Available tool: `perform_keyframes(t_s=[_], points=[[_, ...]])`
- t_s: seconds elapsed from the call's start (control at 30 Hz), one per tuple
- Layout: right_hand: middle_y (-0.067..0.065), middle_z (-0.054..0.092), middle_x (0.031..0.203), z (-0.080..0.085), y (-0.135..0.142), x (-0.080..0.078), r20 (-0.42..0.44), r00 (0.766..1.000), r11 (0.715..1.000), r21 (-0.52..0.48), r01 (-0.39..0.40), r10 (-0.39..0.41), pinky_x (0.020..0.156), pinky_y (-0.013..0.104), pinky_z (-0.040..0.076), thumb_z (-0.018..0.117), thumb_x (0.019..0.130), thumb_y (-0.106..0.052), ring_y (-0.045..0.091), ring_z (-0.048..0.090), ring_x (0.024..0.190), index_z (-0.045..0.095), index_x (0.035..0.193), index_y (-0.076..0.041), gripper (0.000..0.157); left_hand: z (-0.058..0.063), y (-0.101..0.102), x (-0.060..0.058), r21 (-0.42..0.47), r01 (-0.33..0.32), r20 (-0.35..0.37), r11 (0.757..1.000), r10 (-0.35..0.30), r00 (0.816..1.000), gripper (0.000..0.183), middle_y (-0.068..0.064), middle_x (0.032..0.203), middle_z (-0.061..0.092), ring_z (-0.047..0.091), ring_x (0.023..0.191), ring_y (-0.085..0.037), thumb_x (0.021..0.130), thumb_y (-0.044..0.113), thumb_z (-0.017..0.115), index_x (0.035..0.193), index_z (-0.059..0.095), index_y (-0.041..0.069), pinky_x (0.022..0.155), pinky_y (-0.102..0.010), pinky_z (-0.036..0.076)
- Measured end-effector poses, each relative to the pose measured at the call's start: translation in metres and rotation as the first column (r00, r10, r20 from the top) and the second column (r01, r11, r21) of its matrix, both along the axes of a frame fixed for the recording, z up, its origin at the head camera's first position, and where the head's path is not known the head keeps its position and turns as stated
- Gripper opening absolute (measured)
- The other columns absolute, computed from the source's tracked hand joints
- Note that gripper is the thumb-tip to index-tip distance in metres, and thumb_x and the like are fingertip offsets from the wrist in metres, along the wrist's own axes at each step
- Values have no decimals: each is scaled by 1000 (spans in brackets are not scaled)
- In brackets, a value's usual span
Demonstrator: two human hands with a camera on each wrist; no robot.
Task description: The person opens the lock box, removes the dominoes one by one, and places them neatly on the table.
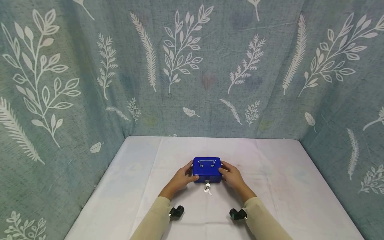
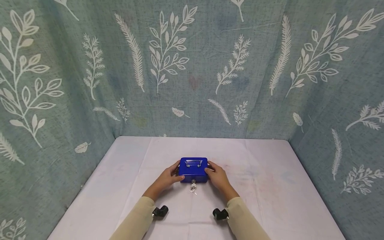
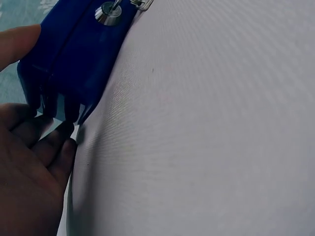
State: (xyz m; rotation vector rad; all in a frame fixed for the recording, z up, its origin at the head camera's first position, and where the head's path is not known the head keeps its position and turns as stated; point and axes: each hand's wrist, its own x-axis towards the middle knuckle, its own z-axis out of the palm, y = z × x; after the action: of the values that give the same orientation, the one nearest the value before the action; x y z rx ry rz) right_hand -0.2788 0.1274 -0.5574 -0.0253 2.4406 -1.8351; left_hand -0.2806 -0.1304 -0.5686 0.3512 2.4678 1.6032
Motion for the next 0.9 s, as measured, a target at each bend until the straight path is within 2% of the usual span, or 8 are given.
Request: perform_keyframes(t_s=[0.17, 0.37, 0.5, 0.77, 0.9], points=[[22, 55, 134, -2, 3, 2, -19, 1000, 999, -37, 0, -1, 85, 38, 57, 61, 96, -14, 32, 58, 116, 48, 142, -2, 50, 2, 1, 1, -52, 0, -16, 999, -1, 1000, 91, -17, 150, 39, 38, 136, -38, 83, 36, 77, 155, 26, 13, 113, -52, 27], [21, 55, 134, -3, 0, 7, -25, 1000, 1000, 5, 16, -16, 85, 39, 57, 60, 96, -16, 32, 58, 116, 49, 141, -1, 49, 2, 1, 3, -77, -2, -24, 997, 0, 1000, 90, -17, 150, 40, 38, 136, -36, 82, 37, 77, 155, 27, 14, 114, -52, 26], [18, 56, 135, -4, -1, 10, -21, 999, 999, 26, 28, -27, 86, 38, 56, 60, 96, -18, 30, 58, 117, 49, 142, -3, 49, 2, 0, 4, -78, 6, -21, 997, -8, 1000, 91, -17, 150, 40, 37, 137, -36, 82, 37, 77, 155, 27, 14, 114, -52, 24], [21, 56, 133, -2, 2, 7, -36, 999, 1000, -25, 9, -10, 82, 36, 58, 61, 96, -14, 31, 60, 113, 49, 140, 1, 49, 1, 0, 0, -59, -1, -7, 998, 0, 1000, 92, -13, 147, 44, 38, 136, -34, 80, 41, 79, 154, 30, 16, 114, -50, 26], [21, 56, 133, -3, 3, 7, -22, 1000, 1000, -22, 17, -17, 81, 35, 58, 62, 95, -14, 29, 61, 111, 50, 140, 1, 49, 2, 1, 2, -43, 2, -20, 999, -3, 1000, 90, -16, 147, 44, 39, 135, -37, 81, 37, 78, 153, 31, 12, 113, -51, 27]])
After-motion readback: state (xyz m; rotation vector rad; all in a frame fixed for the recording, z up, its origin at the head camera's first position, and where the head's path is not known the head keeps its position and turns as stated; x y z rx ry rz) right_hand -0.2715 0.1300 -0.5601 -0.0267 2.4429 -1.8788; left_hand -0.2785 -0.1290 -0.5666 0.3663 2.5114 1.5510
